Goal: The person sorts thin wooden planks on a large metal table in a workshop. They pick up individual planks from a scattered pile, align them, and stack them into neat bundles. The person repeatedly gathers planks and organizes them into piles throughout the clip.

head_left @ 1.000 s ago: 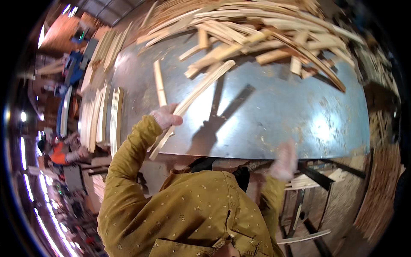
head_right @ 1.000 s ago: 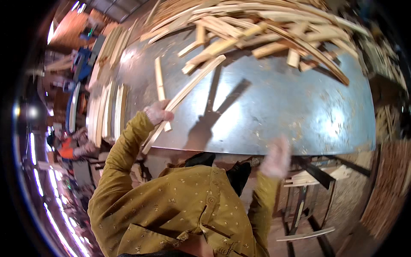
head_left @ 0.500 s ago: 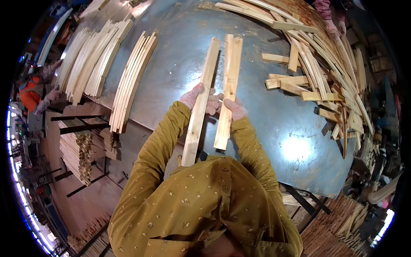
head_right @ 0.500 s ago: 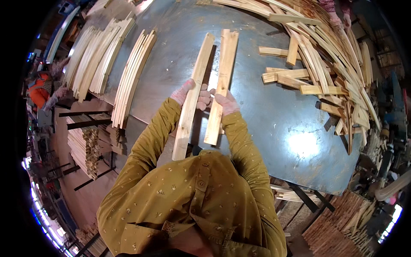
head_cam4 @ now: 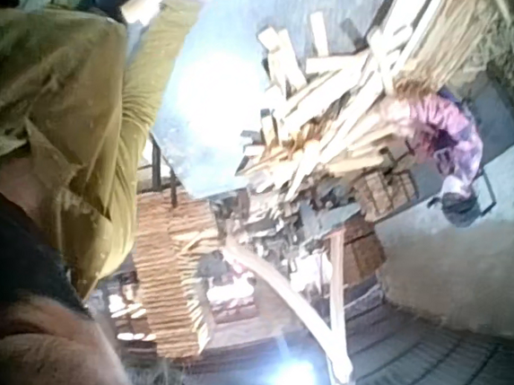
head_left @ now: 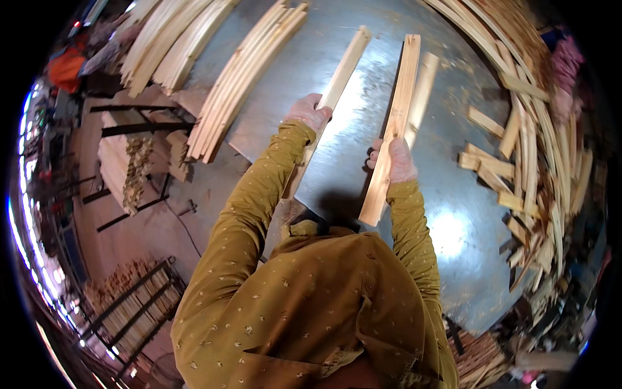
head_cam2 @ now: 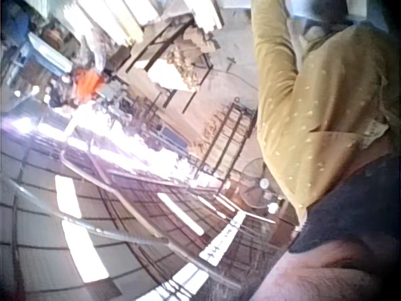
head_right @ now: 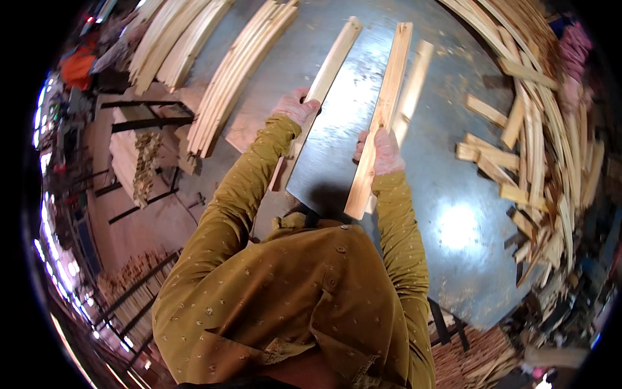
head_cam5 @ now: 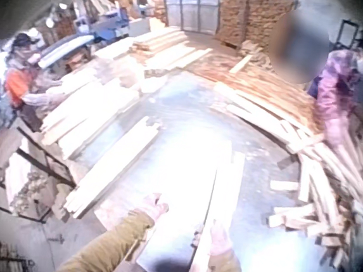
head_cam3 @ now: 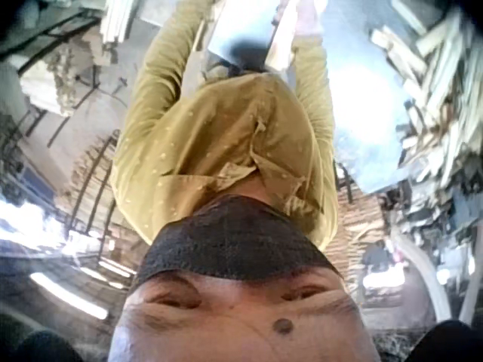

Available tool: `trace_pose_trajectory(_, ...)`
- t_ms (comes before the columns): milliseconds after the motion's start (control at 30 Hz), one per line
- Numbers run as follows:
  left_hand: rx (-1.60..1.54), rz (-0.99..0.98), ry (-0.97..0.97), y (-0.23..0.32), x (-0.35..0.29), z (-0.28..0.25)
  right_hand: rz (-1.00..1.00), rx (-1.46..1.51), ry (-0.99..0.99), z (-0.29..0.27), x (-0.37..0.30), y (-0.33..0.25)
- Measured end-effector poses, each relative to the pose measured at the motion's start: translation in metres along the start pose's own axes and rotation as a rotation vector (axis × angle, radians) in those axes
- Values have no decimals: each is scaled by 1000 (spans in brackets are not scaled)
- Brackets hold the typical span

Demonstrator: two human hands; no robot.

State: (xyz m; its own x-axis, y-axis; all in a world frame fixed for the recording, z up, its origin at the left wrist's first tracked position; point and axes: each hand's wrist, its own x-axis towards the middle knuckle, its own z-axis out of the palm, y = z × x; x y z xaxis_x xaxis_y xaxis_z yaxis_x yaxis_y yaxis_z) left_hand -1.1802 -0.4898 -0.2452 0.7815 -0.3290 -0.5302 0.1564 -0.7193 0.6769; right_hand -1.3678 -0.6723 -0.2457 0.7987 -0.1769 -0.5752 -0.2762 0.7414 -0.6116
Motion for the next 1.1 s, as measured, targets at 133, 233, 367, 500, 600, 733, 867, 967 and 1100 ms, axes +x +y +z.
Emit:
trace_pose_trajectory(133,392,-38,246,-6,-4,-59,0,-799,170,76,15,34)
trace_pose_trajectory(233,648,352,776,-64,10,-106,168,-1401,73,135,57,68)
trace_pose_trajectory(367,446,-99,827,-105,4,-183,358,-1385,-222,215,98,61)
trace_pose_trajectory(500,386,-112,412,-122,4,-196,291,-1534,-451,235,130,56)
trace_pose_trajectory(600,518,-169,623,-125,-5,-188,-131,-1433,-272,179,103,32)
trace_pose_trajectory(733,614,174,850,-111,-15,-144,-419,-1782,825,38,37,-17)
trace_pose_trajectory(867,377,333,535,-50,-20,-67,-237,-1527,858,-20,6,16)
trace_pose_trajectory(967,-522,294,43,-29,-42,8,-270,-551,466,-2,17,14)
trace_pose_trajectory(1100,-1062,-274,-750,26,-76,50,-409,-601,211,1,30,-2)
